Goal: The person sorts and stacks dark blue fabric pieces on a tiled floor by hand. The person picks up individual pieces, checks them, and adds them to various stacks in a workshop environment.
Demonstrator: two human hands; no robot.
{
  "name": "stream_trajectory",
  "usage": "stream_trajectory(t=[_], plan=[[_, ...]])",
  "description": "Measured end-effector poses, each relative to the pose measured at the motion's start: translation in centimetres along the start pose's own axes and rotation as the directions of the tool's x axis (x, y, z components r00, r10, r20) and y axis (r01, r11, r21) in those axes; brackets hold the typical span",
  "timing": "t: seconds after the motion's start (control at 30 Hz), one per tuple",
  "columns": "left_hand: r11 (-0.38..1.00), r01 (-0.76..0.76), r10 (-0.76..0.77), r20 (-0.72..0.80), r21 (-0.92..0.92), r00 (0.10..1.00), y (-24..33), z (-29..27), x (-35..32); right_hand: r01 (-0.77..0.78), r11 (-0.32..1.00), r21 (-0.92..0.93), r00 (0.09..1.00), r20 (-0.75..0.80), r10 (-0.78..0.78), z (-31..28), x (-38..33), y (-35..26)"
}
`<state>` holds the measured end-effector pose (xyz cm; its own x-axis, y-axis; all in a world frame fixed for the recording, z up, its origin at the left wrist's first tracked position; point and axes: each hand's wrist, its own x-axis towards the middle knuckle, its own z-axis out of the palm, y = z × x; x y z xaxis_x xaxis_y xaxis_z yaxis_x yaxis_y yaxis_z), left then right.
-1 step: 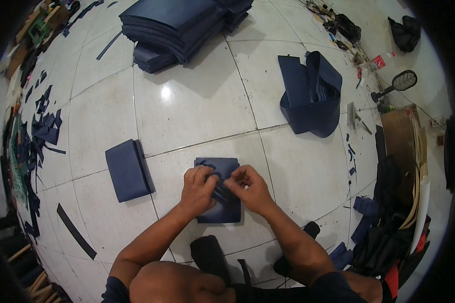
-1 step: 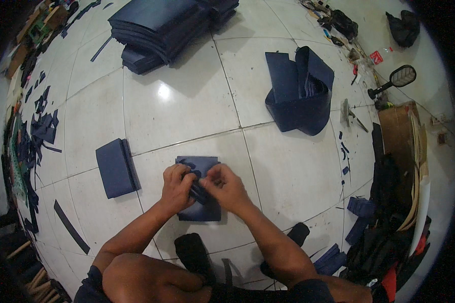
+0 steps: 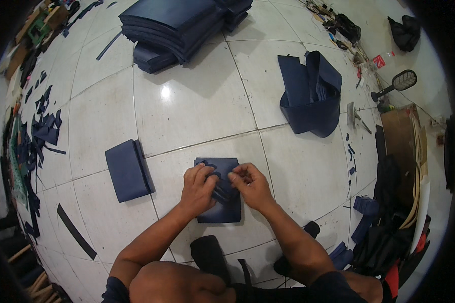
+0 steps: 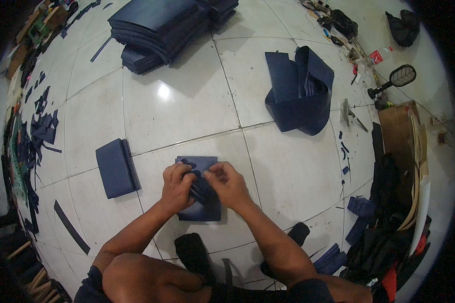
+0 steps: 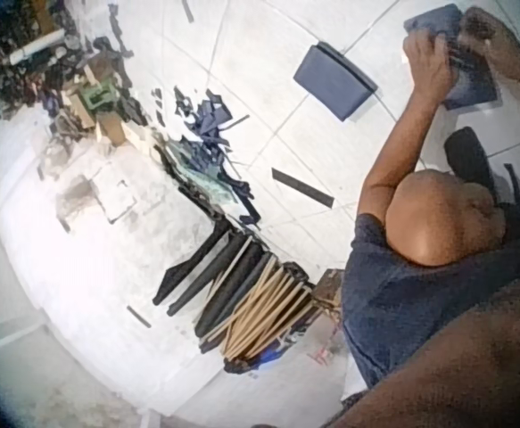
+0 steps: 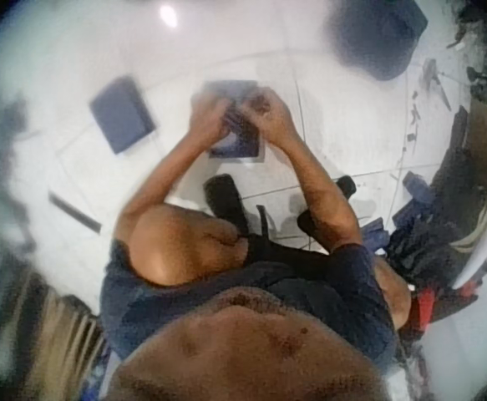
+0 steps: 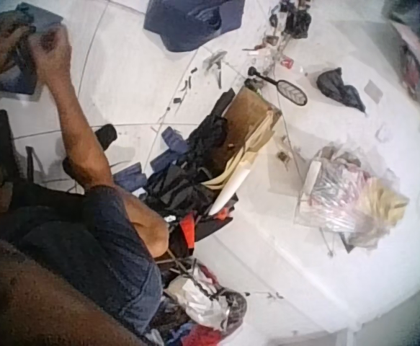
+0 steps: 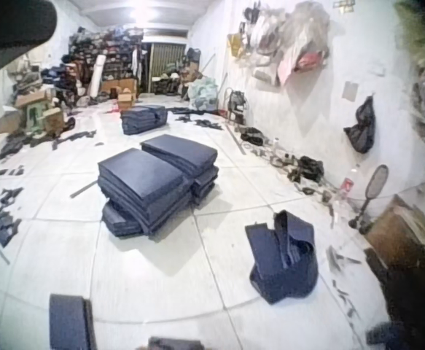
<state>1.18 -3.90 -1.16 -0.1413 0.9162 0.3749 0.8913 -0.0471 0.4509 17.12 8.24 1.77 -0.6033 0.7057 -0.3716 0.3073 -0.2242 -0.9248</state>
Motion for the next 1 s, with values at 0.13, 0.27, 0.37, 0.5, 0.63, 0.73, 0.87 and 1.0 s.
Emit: stream_trajectory(t=[0.13,0.27,0.37,0.5,0.63,0.73,0.87,1.0], plan=[[0.999,-0.035,0.035,0.048,-0.011,0.998,-0.7,0.5,-0.5,0.393,0.531,-0.750,0.884,0.150,-0.443,-0.7,1.0,0.3],[0.999,-0.011,0.012,0.019,-0.034,1.000,-0.7,0.4,-0.2,0.421,0.631,-0.652,0.892,0.171,-0.418,-0.9,1.7,0.9],[0.999,0.036,-0.035,0.061,-0.006,0.998,0.0,-0.4,0.1,0.305,0.769,-0.562,0.951,0.136,-0.278,-0.8,1.3,0.2],[0.999,0.044,-0.042,0.090,-0.014,0.995,0.2,-0.7,0.2,0.277,0.869,-0.410,0.951,0.246,-0.187,-0.3,0.3,-1.0],[1.000,0.012,-0.012,-0.012,0.017,1.000,-0.1,-0.1,-0.3,0.146,0.967,-0.208,0.978,0.180,-0.109,-0.1,-0.6,-1.8],[1.000,0.001,-0.001,0.007,-0.029,1.000,-0.1,-0.3,0.1,0.152,0.951,-0.268,0.988,0.066,-0.139,-0.4,0.0,-0.5],[1.000,0.002,-0.002,0.038,-0.009,0.999,-0.5,0.3,-0.5,0.384,0.578,-0.720,0.898,0.147,-0.414,-0.9,0.9,0.9],[1.000,0.005,-0.006,0.061,0.018,0.998,-0.5,0.3,-0.4,0.403,0.643,-0.651,0.905,0.182,-0.383,-1.2,1.7,1.1]])
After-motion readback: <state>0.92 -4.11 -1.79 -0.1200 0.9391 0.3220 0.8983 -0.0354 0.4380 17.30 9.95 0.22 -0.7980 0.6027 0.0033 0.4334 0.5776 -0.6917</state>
